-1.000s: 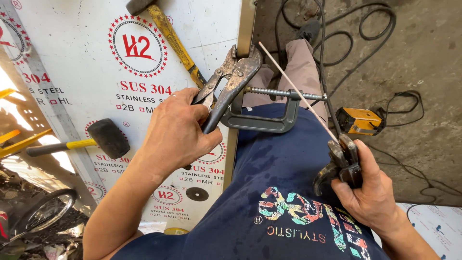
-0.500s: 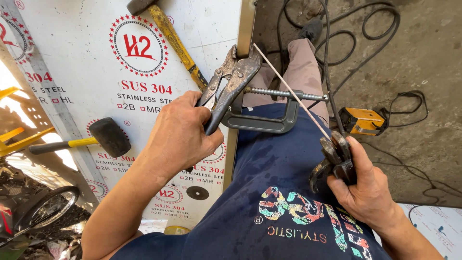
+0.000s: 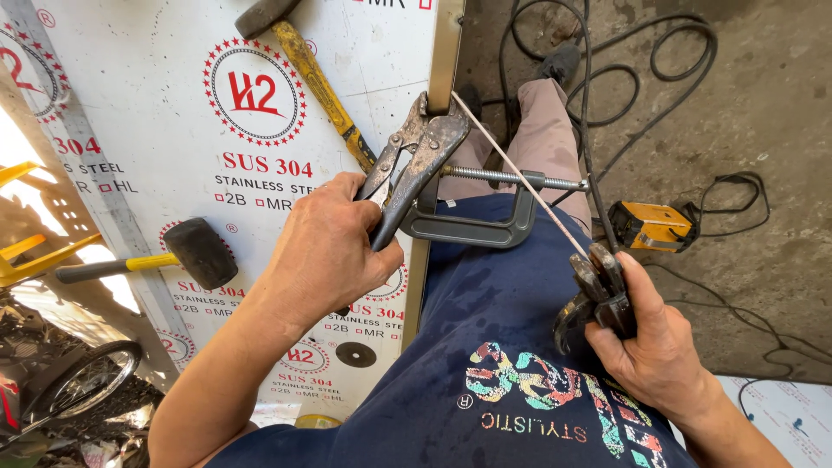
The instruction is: The person welds a stainless steel bar clamped to a workbench. They hold the bar with locking pliers and a C-clamp, strike a welding arc with an electrode holder producing bright flashes and sparks, weld along the joint, reposition the clamps and pliers, and continue welding at different points along the frame.
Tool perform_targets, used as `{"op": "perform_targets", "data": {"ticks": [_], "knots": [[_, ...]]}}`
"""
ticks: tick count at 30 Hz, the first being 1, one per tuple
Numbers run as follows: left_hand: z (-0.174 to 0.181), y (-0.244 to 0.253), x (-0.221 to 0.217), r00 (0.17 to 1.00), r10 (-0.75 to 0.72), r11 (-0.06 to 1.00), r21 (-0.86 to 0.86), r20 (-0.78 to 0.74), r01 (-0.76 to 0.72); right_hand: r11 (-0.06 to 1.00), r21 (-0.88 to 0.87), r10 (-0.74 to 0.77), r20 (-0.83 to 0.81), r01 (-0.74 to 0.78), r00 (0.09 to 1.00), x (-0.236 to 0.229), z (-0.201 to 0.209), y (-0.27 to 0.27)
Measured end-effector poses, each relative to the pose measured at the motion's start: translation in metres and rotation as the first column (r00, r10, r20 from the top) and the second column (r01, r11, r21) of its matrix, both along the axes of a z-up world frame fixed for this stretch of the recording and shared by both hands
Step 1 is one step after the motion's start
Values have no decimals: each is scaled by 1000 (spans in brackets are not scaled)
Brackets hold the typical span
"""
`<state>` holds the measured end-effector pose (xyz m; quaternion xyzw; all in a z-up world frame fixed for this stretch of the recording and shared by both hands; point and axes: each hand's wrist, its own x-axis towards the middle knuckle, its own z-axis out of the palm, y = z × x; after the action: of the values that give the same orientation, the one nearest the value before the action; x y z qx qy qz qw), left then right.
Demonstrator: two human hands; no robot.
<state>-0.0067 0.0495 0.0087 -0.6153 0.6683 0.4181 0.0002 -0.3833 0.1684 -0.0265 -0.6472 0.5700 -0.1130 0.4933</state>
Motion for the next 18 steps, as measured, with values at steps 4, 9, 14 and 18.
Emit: {"op": "perform_targets", "data": {"ticks": [4,9,14,18], "knots": [[2,0,1,1000,-10,995,96,23,7,995,-98,37,150,-23,988,20,13,-25],[1,1,3,998,13,999,48,-59,-10,998,-62,38,225,-25,974,19,10,-23],[-3,3,2,1000,2,998,66,5,-3,998,-64,5,135,4,991,3,3,-7],[-3,3,1,1000,0,1000,-9,-2,0,993,-101,-56,44,60,997,-1,0,1]]}}
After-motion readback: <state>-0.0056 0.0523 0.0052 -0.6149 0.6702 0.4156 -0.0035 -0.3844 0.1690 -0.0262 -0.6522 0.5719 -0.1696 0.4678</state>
